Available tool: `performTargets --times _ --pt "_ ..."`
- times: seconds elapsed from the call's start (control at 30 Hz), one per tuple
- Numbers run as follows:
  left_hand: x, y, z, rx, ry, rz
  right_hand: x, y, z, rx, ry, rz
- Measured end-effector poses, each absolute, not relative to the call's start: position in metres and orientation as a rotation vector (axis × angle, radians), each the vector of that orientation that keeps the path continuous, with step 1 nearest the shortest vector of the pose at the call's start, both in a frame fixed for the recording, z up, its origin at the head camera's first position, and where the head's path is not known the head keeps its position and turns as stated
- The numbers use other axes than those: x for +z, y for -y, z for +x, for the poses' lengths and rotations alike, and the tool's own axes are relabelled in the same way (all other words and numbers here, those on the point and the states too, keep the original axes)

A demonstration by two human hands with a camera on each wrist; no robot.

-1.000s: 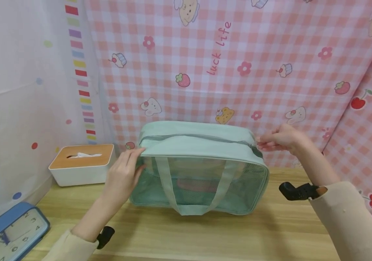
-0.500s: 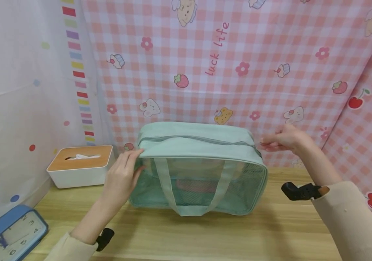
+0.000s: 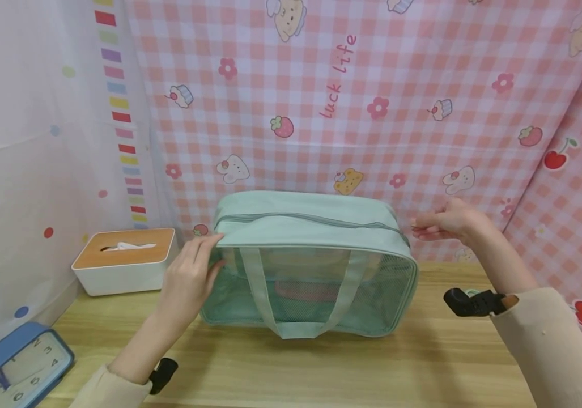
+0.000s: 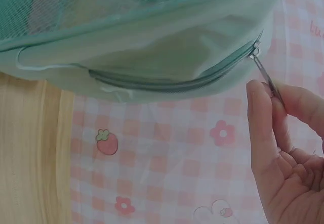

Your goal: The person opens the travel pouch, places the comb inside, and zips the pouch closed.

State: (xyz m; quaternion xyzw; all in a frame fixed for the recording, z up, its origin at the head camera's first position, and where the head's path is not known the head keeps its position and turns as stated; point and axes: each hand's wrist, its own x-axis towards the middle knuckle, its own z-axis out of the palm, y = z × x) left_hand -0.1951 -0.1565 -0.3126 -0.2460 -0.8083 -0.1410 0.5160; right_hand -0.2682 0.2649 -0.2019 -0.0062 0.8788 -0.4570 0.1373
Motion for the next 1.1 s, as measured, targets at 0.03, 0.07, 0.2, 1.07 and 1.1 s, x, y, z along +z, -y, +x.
performTargets --times 0.03,0.07,0.2,1.07,1.1 --pt "-0.313 0.156 -0.195 -0.338 1.942 -0.590 -0.203 -0.266 -0.268 -1.318 -2.545 -0.010" --pt "-0.312 0.156 -0.195 -0.337 1.941 -0.588 -0.204 -0.268 -0.268 -1.309 -2.549 -0.007" --pt "-0.312 0.156 -0.195 -0.336 1.941 -0.586 -0.210 -0.274 -0.266 -1.328 -2.534 -0.003" --pt "-0.314 0.157 -0.195 -0.324 1.968 -0.581 -0.247 -0.298 -0.265 -1.440 -2.456 -0.039" --pt "-0.314 0.157 -0.194 -0.324 1.968 -0.580 -0.249 -0.299 -0.264 -1.440 -2.461 -0.043"
